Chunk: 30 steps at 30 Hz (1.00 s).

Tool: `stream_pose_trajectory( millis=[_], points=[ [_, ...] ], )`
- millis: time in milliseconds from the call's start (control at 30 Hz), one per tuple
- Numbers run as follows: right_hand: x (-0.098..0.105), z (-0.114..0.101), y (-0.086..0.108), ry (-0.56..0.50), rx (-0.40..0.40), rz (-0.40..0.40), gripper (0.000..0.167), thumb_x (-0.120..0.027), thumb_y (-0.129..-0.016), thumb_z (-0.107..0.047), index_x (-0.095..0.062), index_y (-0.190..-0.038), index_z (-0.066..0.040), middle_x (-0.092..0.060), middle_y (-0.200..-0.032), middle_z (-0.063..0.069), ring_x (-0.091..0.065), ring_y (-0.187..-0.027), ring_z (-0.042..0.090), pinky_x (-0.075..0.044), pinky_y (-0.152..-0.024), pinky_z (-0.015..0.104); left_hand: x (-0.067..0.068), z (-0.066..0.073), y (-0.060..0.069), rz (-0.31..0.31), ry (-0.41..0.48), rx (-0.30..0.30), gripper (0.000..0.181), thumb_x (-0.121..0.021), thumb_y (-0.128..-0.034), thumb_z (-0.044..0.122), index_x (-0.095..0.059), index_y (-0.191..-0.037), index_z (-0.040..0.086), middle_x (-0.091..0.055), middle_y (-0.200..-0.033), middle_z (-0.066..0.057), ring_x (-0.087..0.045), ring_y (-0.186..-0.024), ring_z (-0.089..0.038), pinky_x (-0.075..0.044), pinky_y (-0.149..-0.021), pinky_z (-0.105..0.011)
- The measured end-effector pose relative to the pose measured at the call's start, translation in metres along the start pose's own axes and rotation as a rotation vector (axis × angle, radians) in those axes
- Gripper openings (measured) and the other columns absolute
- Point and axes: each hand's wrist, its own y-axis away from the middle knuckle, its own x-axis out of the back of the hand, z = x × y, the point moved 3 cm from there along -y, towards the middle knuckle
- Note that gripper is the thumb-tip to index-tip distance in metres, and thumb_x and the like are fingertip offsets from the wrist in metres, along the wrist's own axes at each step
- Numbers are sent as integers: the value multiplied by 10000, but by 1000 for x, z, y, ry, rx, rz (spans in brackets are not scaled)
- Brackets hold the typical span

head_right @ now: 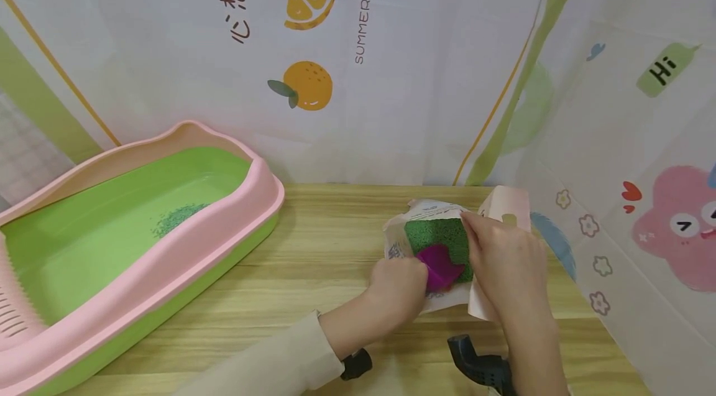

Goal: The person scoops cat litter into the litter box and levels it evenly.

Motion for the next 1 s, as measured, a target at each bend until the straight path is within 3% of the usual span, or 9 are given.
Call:
stream_pose_trajectory(
  millis=[567, 767, 1000],
  points=[
    [1, 1, 0, -7, 25, 20, 120, -755, -843, -68, -784, -959, -63, -633, -588, 141, -514, -410, 319, -378, -404, 486, -8, 7, -18, -26, 26, -21, 159, -677, -932, 394, -730, -858, 263, -711, -842, 117, -664, -714, -84, -485, -522, -281],
    [1, 0, -2, 0, 34, 12, 114, -753, -844, -65, -782, -954, -60, -590, -548, 120, -448, -384, 240, -351, -387, 437, -9, 6, -23, -31, 45, -7, 187, -673, -926, 400, -714, -847, 236, -710, -834, 102, -669, -711, -92, -457, -492, -281],
    [1, 0, -1, 10, 29, 9, 119, -753, -845, -75, -785, -958, -63, -660, -600, 158, -514, -409, 283, -388, -400, 471, -13, 7, -27, -41, 72, -4, 241, -678, -920, 454, -708, -844, 226, -708, -837, 101, -662, -702, -95, -429, -470, -285]
  ],
)
